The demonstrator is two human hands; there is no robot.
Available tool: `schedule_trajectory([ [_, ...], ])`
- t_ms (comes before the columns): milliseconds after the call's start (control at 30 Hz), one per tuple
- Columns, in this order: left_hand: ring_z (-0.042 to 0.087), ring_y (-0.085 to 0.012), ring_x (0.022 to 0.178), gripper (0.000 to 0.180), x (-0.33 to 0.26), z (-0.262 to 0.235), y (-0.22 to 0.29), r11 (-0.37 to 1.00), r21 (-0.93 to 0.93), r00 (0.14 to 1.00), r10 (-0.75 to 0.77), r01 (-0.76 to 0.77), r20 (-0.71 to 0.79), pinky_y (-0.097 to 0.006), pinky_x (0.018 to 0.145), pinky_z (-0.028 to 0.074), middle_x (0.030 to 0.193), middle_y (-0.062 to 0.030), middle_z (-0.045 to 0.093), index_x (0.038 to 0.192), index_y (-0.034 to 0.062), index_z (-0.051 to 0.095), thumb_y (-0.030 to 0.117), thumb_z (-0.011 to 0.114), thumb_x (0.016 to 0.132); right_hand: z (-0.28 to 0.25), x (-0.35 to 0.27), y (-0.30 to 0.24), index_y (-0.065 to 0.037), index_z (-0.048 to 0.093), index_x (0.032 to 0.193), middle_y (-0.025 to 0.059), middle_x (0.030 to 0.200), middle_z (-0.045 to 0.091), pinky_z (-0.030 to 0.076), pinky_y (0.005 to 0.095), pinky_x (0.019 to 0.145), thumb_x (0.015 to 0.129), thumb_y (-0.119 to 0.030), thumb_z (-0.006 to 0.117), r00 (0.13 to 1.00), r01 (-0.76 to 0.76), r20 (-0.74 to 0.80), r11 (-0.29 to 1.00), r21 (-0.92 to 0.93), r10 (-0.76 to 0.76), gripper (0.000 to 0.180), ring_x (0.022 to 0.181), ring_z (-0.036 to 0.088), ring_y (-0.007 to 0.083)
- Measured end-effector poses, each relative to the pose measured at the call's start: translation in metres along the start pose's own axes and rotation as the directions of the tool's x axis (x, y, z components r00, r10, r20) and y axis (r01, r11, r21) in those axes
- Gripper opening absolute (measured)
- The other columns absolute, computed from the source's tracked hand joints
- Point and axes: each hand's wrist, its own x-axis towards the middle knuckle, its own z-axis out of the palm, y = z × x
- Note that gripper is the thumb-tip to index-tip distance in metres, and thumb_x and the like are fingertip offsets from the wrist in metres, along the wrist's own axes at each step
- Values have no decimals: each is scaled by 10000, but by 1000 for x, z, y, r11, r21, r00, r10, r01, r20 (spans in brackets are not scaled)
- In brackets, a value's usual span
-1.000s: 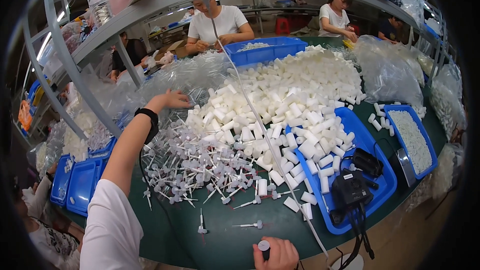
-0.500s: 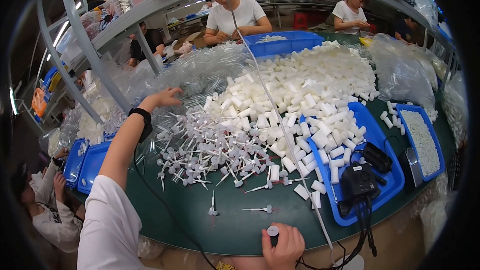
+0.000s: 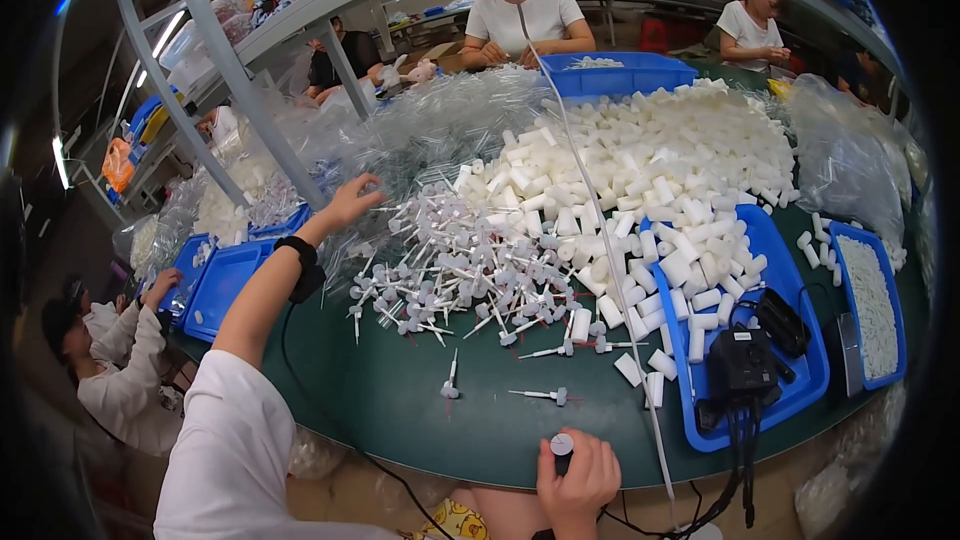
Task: Assemble small plastic components for electronic or mechanical products at a workbench.
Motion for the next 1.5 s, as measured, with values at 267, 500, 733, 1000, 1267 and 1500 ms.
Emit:
schedule_trajectory([
  [267,514,-283,1005,533,-33,14,0,996,6,981,-82,85,-178,-402,946,287,1058,-126,566,1160,134,535,495,585,771,-1,1,0,-25,553,937,93,788,577,408,360,533,751,-163,690,1000,24,-1,1000,-8,-24,270,634,539,279],
  [500,493,-313,1010,576,-61,20,17,977,-110,931,-209,183,-299,-406,916,344,1063,-146,582,1197,118,543,515,578,781,-2,0,2,-34,560,941,84,781,573,408,351,534,752,-168,692,998,42,-37,999,10,-41,266,630,534,266],
  [733,470,-352,1032,603,-80,24,36,959,-73,877,-279,272,-391,-429,912,363,1088,-113,591,1217,124,535,538,568,780,-2,-1,2,-34,563,946,82,782,570,410,353,540,756,-172,691,998,48,-43,999,12,-48,268,642,533,264],
  [1000,414,-326,1095,611,-92,33,61,896,-116,820,-439,428,-368,-457,914,364,1027,-54,604,1249,159,526,570,542,798,-1,0,4,-37,566,954,78,773,563,408,356,540,758,-183,692,998,56,-39,998,28,-55,274,644,535,262],
  [1267,407,-330,1092,601,-97,49,76,897,-180,792,-442,404,-421,-460,928,341,1015,-26,608,1243,178,529,573,542,790,-5,0,-1,-41,556,942,84,793,573,411,376,579,766,-134,678,1000,7,-4,997,78,-7,234,681,542,285],
  [1500,369,-329,1138,595,-103,56,96,854,-272,747,-519,443,-416,-498,973,264,1043,-22,602,1250,192,522,565,541,787,-4,0,1,-40,566,950,76,788,566,420,360,570,755,-150,692,999,35,-16,997,76,-34,257,667,537,266],
])
